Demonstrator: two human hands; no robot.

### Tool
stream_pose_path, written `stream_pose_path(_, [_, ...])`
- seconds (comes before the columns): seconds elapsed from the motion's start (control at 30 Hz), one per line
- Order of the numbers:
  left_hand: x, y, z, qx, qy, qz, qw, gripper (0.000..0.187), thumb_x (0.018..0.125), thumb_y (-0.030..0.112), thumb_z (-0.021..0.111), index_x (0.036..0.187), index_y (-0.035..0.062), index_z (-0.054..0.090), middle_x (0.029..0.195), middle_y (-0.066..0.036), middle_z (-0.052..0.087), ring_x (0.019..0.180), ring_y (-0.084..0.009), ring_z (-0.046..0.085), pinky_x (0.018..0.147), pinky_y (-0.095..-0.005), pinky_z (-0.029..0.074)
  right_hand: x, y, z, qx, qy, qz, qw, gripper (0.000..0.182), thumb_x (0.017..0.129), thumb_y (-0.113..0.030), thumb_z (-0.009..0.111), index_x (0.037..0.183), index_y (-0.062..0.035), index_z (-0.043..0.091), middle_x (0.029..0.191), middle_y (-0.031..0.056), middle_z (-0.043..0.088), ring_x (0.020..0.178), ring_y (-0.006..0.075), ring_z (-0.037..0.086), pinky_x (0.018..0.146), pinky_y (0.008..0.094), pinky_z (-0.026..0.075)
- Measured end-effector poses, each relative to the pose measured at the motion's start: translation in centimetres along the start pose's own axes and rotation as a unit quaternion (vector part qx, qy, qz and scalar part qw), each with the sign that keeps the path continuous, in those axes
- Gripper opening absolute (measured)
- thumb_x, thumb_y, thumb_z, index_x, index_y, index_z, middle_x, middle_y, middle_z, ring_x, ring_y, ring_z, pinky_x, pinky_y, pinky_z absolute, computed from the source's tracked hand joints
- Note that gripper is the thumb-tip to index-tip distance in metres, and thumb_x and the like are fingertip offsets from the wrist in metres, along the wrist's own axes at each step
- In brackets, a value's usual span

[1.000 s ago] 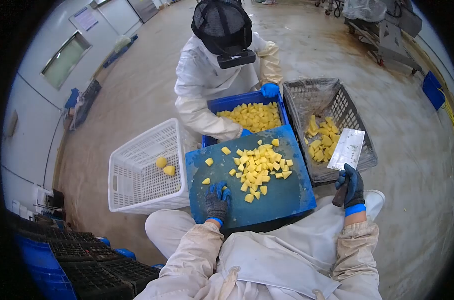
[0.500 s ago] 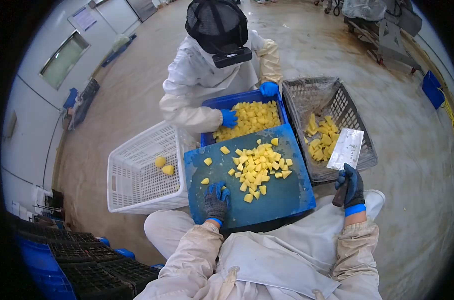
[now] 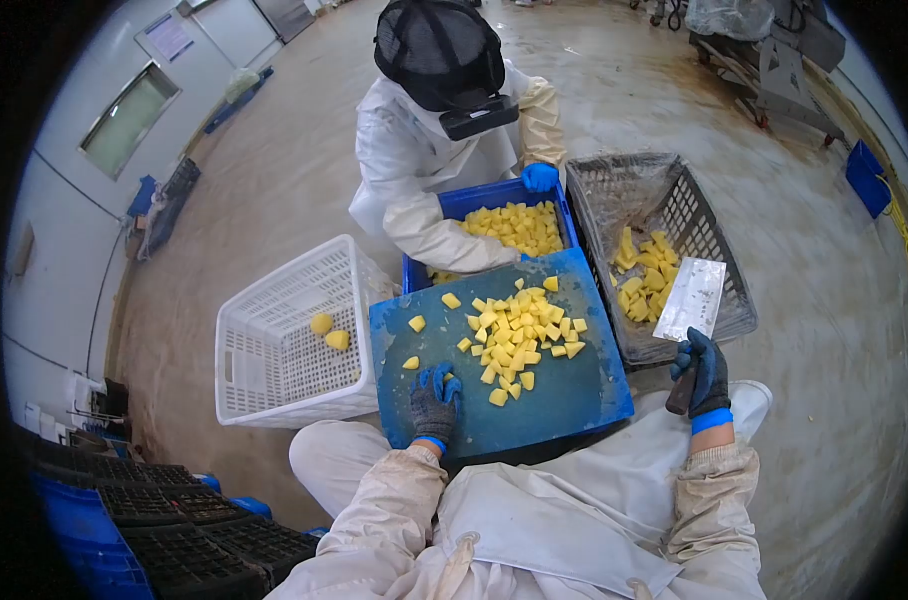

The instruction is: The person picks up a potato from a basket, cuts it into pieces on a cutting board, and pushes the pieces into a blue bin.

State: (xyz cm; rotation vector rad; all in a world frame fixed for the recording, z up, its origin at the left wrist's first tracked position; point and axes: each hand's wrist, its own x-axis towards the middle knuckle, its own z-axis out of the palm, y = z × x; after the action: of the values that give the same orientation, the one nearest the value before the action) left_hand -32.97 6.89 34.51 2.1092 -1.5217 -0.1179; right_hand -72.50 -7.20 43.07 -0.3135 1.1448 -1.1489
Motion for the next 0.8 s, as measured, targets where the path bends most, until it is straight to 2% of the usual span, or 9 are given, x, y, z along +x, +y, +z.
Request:
stream_pose_path(0.4, [-0.11, -0.34, 0.16, -0.005, -0.018, 0.0, 1.0, 0.03, 0.081, 0.023, 0.058, 0.109, 0.0128, 0.054, 0.101, -0.017, 0.054, 0.095, -0.036, 0.051, 0.086, -0.046, 0.039, 0.11, -0.01, 0.03, 0.005, 0.003, 0.01, 1.0, 0.013, 0.084, -0.02, 0.061, 0.081, -0.0123, 0.052, 0.062, -0.0006, 0.051, 0.046, 0.0114, 0.049, 0.043, 0.0284, 0.043])
stream_pose_path(0.7, [-0.11, -0.12, 0.03, -0.006, 0.002, 0.017, 1.0, 0.03, 0.082, 0.022, 0.058, 0.11, 0.0122, 0.054, 0.103, -0.016, 0.054, 0.095, -0.0361, 0.051, 0.086, -0.0461, 0.039, 0.22, 0.07, -0.21, 0.011, -0.003, 0.012, 1.0, 0.014, 0.085, -0.021, 0.061, 0.082, -0.0119, 0.051, 0.063, -0.0007, 0.051, 0.047, 0.0111, 0.048, 0.043, 0.0276, 0.043])
stream_pose_path(0.8, [-0.06, 0.14, -0.19, -0.005, -0.01, -0.002, 1.0, 0.028, 0.082, 0.022, 0.058, 0.108, 0.0111, 0.055, 0.103, -0.016, 0.056, 0.097, -0.0361, 0.052, 0.088, -0.0437, 0.041, 0.53, 0.16, -0.58, 0.014, -0.014, 0.023, 1.0, 0.014, 0.086, -0.022, 0.06, 0.081, -0.0129, 0.05, 0.064, -0.0016, 0.051, 0.047, 0.0107, 0.048, 0.043, 0.027, 0.044])
